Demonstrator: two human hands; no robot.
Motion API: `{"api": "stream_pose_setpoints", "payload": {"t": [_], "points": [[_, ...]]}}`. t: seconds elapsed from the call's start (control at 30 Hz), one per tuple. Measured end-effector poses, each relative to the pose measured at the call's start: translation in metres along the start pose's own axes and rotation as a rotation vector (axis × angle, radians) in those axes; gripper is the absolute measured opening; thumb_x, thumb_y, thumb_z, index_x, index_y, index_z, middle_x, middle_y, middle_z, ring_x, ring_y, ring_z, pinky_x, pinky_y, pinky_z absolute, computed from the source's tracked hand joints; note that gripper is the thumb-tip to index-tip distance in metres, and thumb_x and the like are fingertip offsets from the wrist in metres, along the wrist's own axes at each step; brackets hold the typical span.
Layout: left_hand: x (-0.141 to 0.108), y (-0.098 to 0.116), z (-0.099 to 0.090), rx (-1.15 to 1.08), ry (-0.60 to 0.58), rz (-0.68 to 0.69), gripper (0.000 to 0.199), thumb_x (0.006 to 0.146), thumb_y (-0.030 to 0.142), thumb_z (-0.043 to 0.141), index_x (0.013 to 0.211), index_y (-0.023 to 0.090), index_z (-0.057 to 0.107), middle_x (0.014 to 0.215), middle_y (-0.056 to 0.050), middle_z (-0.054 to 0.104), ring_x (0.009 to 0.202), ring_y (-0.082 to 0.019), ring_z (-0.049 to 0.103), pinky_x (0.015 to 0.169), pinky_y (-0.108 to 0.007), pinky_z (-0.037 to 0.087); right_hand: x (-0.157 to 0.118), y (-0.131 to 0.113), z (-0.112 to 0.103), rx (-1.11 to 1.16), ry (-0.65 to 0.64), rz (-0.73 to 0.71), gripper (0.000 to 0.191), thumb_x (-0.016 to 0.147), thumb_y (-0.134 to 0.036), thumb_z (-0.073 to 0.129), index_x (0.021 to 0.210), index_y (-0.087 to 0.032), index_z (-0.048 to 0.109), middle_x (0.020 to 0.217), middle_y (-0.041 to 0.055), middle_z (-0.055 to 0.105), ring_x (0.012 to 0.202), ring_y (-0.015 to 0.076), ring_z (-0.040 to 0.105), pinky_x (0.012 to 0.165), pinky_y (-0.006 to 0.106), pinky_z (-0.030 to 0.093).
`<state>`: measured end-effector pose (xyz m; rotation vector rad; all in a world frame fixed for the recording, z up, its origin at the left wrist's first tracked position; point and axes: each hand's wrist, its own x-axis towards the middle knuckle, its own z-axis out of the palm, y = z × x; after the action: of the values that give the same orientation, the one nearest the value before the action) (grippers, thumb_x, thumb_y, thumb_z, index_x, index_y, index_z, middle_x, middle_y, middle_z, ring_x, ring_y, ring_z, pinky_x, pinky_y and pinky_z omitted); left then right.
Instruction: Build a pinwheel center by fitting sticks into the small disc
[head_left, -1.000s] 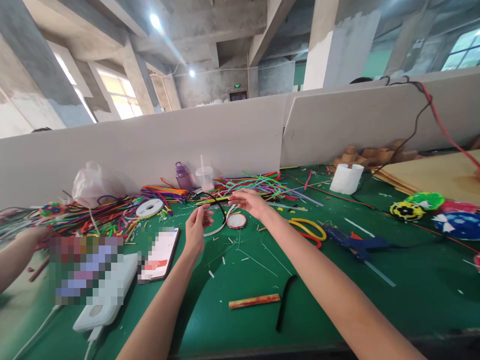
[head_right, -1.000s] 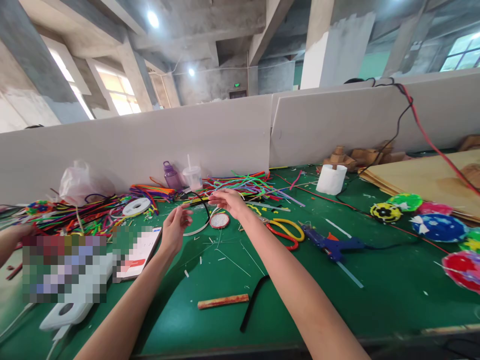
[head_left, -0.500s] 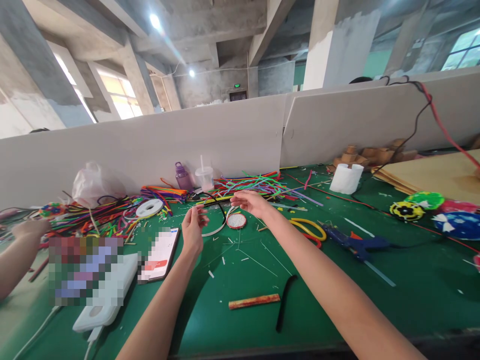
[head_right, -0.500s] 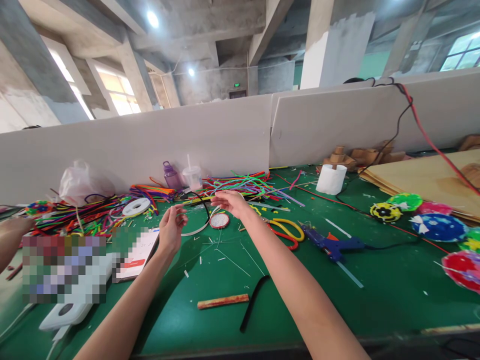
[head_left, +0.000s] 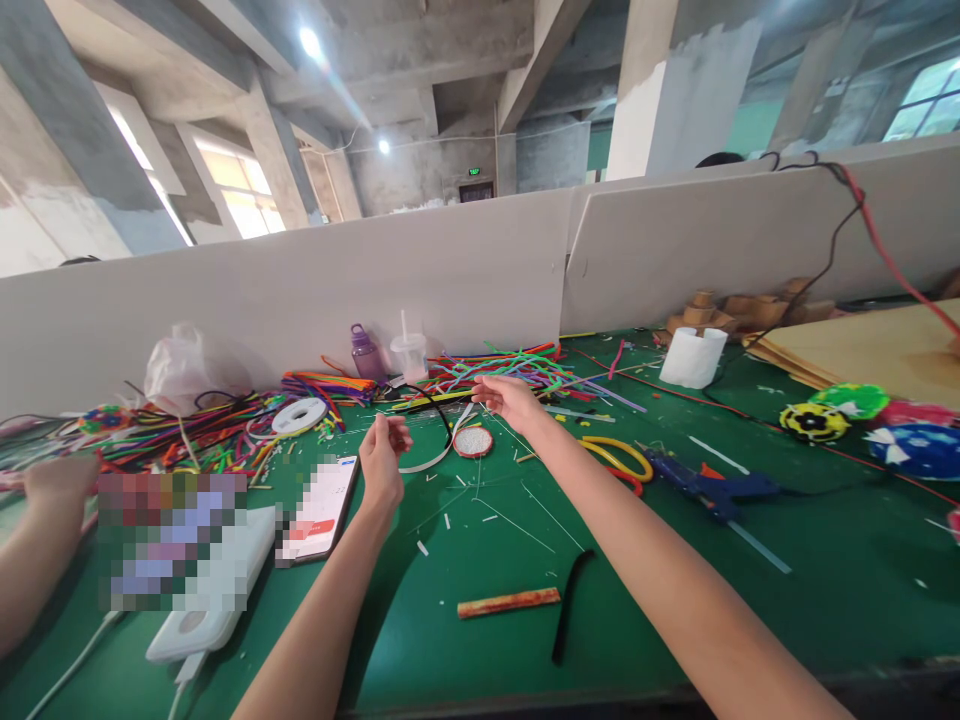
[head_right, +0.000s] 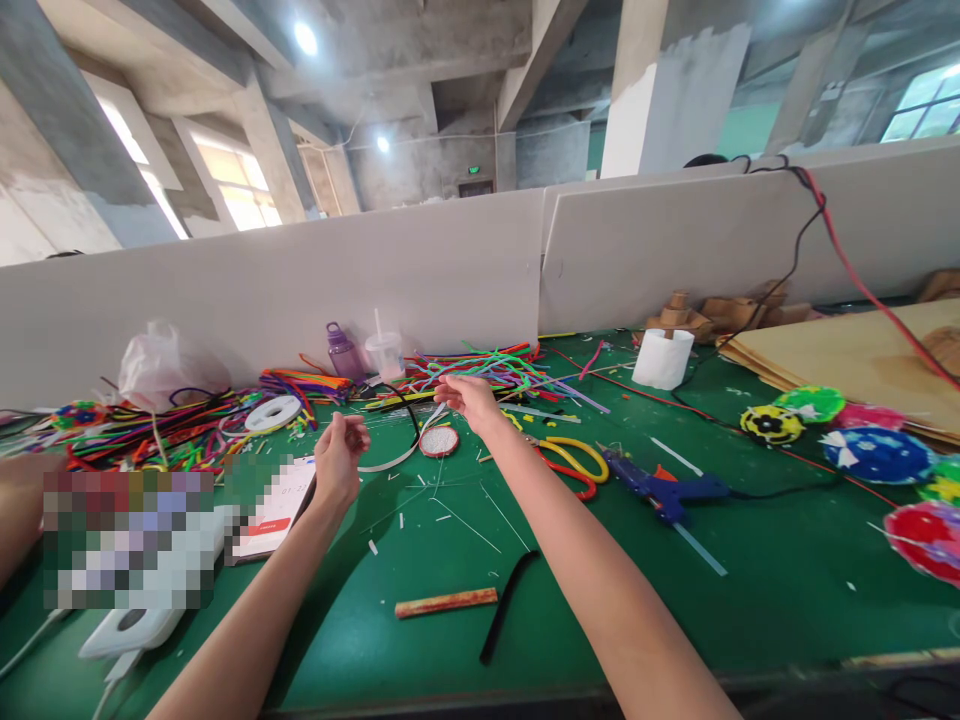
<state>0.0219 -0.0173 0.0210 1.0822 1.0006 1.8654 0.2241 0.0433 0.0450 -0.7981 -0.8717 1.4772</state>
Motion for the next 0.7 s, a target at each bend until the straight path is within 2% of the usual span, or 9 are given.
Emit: {"api": "stream_pose_setpoints", "payload": {"t": [0.27, 0.5, 0.6, 0.7], "points": [[0.0004, 0.0025, 0.0012, -0.023, -0.058, -0.022, 0.039, 0.076, 0.053, 0.061, 0.065, 0.016, 0.056, 0.055, 0.003, 0.049, 0.048, -0.008, 0.047, 0.047, -0.021, 0.036, -0.0036, -0.0094, 0.0021, -0.074, -0.09, -0.013, 0.009, 0.083, -0.011, 0.059, 0.08, -0.012, 0.067, 0.061, 0.0029, 0.068, 0.047, 0.0087, 0.062, 0.038, 0.014, 0.04], [-0.0061, 0.0025, 0.0058, 0.079, -0.282, -0.116, 0.041, 0.075, 0.053, 0.061, 0.059, 0.016, 0.053, 0.051, 0.003, 0.046, 0.047, -0.008, 0.044, 0.046, -0.021, 0.034, -0.0052, -0.007, 0.0019, -0.173, -0.252, -0.014, 0.01, 0.08, -0.011, 0.06, 0.085, -0.012, 0.069, 0.06, 0.0019, 0.067, 0.05, 0.0085, 0.062, 0.042, 0.014, 0.045], [-0.0069, -0.0005, 0.0058, 0.12, -0.31, -0.117, 0.039, 0.075, 0.052, 0.061, 0.064, 0.016, 0.056, 0.052, 0.003, 0.046, 0.046, -0.008, 0.043, 0.046, -0.02, 0.033, -0.008, -0.006, 0.0042, -0.21, -0.328, -0.035, 0.012, 0.079, -0.012, 0.062, 0.088, -0.012, 0.07, 0.06, 0.0017, 0.067, 0.05, 0.0088, 0.061, 0.047, 0.016, 0.048], [-0.0066, -0.0016, 0.0054, 0.182, -0.315, -0.061, 0.034, 0.075, 0.049, 0.063, 0.075, 0.015, 0.063, 0.053, 0.004, 0.046, 0.047, -0.008, 0.042, 0.046, -0.02, 0.031, -0.0104, -0.0049, 0.0064, -0.248, -0.396, -0.039, 0.014, 0.076, -0.015, 0.066, 0.088, -0.012, 0.07, 0.061, 0.002, 0.067, 0.051, 0.0093, 0.062, 0.051, 0.018, 0.051]]}}
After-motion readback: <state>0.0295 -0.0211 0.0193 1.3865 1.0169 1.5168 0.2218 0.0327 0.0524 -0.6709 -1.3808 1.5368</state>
